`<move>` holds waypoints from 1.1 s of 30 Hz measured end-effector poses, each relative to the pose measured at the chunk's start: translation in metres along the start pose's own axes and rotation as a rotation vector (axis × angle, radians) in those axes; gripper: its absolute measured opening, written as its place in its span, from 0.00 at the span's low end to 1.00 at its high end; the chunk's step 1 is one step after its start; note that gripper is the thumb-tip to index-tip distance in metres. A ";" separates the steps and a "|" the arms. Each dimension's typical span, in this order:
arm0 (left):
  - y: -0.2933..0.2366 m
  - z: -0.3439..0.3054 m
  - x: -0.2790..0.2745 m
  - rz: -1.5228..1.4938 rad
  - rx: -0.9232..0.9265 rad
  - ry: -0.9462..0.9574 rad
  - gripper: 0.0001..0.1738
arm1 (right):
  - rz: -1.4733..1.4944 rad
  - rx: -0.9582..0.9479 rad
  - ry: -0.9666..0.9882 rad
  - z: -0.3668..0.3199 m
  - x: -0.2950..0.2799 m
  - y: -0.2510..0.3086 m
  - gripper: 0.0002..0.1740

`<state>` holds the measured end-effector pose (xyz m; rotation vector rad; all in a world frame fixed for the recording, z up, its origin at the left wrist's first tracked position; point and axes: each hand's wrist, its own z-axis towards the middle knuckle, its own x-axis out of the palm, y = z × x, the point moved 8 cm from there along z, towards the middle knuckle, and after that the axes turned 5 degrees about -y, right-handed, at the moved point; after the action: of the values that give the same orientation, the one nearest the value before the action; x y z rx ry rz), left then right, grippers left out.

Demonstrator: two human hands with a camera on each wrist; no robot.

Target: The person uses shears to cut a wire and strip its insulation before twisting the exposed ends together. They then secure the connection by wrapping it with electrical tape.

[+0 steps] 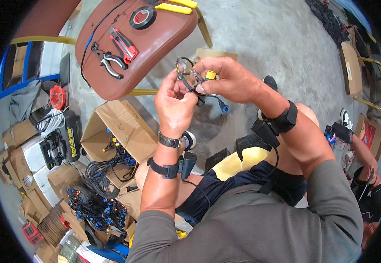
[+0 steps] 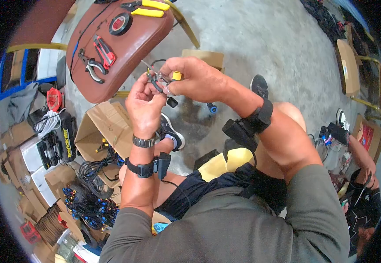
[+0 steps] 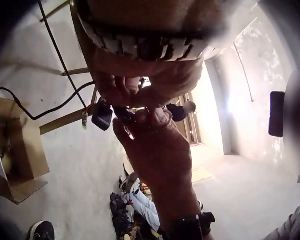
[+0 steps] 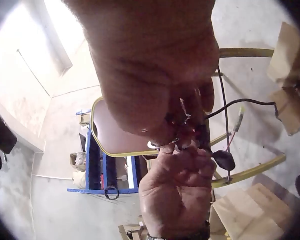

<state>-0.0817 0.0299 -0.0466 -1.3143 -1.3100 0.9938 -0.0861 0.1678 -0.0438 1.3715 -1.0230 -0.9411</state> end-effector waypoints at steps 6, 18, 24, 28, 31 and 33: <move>-0.005 -0.004 0.003 0.076 0.008 0.074 0.33 | 0.044 0.013 0.008 0.001 -0.004 0.001 0.12; 0.000 -0.006 -0.002 0.018 -0.087 0.088 0.35 | -0.211 -0.032 0.010 0.003 -0.014 0.010 0.16; 0.005 -0.003 -0.002 -0.040 -0.076 0.074 0.33 | -0.286 -0.113 -0.014 0.002 -0.013 0.012 0.12; 0.009 -0.001 -0.003 -0.064 -0.089 0.085 0.32 | -0.254 -0.033 -0.044 0.002 -0.019 0.005 0.13; 0.009 0.000 -0.004 -0.092 -0.069 0.048 0.31 | -0.040 0.114 -0.108 0.003 -0.025 -0.008 0.14; 0.008 0.001 -0.004 -0.096 -0.057 0.020 0.31 | 0.009 0.185 -0.113 0.003 -0.029 -0.007 0.10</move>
<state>-0.0815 0.0266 -0.0552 -1.2883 -1.3818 0.8802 -0.0977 0.1943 -0.0519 1.4774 -1.2257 -0.9451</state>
